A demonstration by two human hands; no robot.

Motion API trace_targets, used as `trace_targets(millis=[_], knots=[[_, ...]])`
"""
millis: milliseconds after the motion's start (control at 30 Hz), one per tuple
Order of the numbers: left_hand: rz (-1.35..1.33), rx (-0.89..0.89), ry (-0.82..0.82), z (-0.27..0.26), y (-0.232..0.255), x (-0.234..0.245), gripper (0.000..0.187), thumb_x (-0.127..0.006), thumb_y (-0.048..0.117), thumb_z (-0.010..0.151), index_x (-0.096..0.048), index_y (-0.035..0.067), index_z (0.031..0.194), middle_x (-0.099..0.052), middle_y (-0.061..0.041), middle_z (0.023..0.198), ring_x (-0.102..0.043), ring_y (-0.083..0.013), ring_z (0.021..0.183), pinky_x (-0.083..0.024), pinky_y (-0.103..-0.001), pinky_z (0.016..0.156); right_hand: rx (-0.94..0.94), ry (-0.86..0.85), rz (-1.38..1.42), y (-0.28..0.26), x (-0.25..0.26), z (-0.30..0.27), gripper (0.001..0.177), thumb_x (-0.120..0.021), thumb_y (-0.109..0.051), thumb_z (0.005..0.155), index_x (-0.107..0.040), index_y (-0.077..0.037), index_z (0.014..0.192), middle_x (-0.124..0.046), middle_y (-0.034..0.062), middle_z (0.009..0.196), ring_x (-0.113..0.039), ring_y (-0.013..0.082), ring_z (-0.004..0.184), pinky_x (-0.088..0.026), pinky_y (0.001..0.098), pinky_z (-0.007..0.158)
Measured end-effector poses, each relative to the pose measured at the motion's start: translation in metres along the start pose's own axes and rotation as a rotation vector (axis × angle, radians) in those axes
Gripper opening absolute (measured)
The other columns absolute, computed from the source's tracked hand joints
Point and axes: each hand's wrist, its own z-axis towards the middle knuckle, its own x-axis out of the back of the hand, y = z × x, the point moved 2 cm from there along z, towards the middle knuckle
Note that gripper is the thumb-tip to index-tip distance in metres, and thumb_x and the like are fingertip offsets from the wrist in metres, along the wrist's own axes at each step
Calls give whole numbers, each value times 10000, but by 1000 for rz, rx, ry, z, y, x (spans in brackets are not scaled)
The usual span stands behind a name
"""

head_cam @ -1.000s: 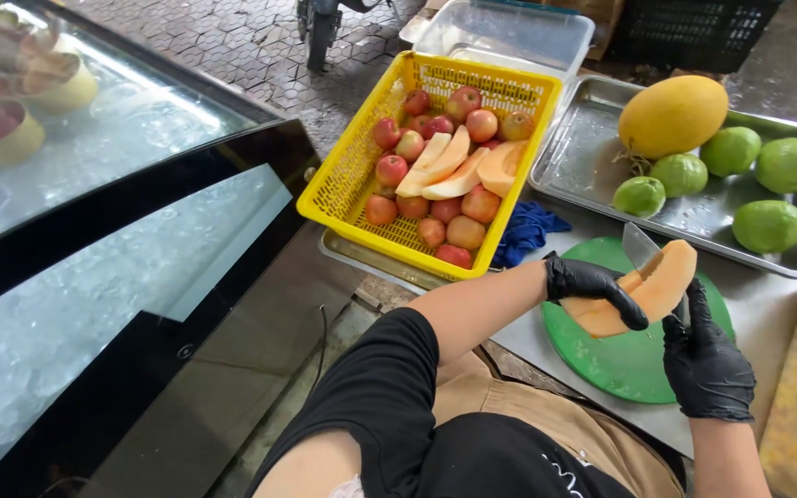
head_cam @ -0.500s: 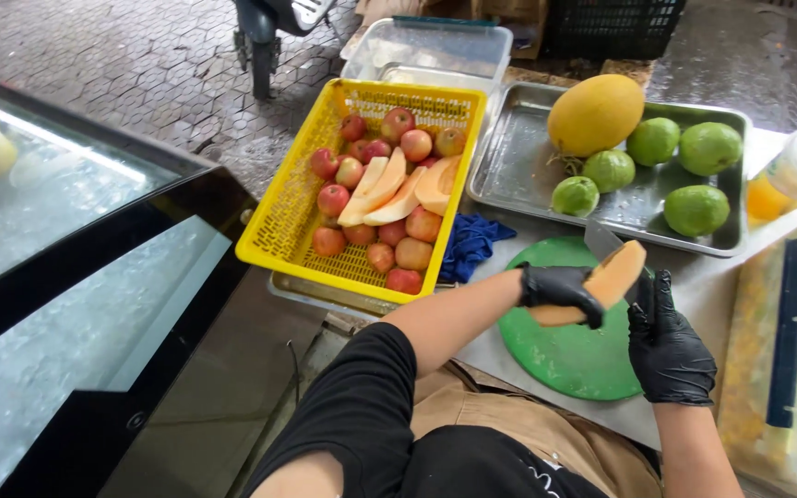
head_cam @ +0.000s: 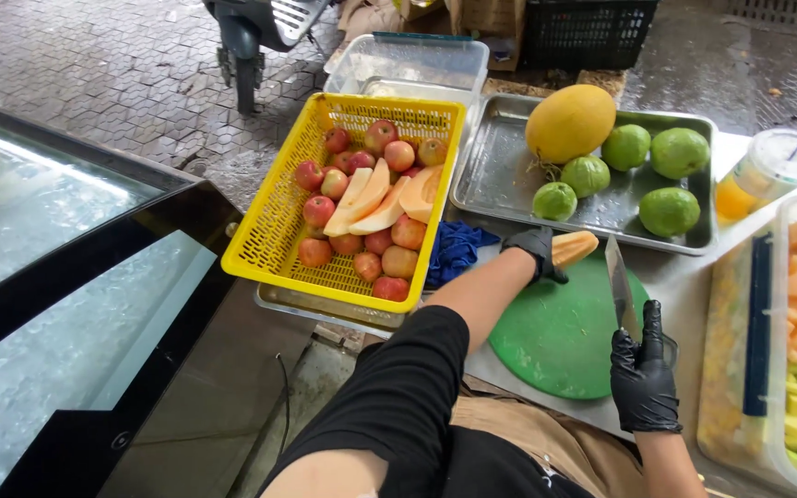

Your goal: Cut slices of cantaloupe into bite-sized pieces on a cutting board.

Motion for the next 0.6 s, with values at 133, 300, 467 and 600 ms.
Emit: trace_targets(millis=[133,300,467,600], knots=[[26,-62,93,23,-13,4,787,-849,605,659,-625,122,1239,-729,-148,1192,-714,-324,1069,-569,-447,916,-2,50,210,31,7,-16,727,-586,-166,1055,-262,-193,1705,-542,-20,828,-449,71,699,-441,244,678],[-2,-168,267,-36,7,51,534,-756,503,809,-646,157,1200,-719,-162,1153,-704,-371,1018,-554,-499,883,-292,-20,580,32,0,-35,704,-536,-207,1029,-253,-285,1669,-456,-45,678,-360,60,531,-330,241,459],[11,-513,454,-119,36,41,425,-696,340,877,-603,101,1217,-686,-196,1084,-679,-411,952,-538,-538,806,-426,-67,788,39,-6,-53,663,-529,-233,1014,-280,-311,1623,-442,-25,620,-359,74,462,-327,243,410],[169,-462,251,-146,40,-15,372,-647,303,926,-602,154,1264,-663,-174,1093,-668,-390,966,-538,-540,806,-564,-31,813,62,-13,-63,580,-615,-97,964,-397,-220,1487,-481,-19,664,-411,89,482,-353,265,419]])
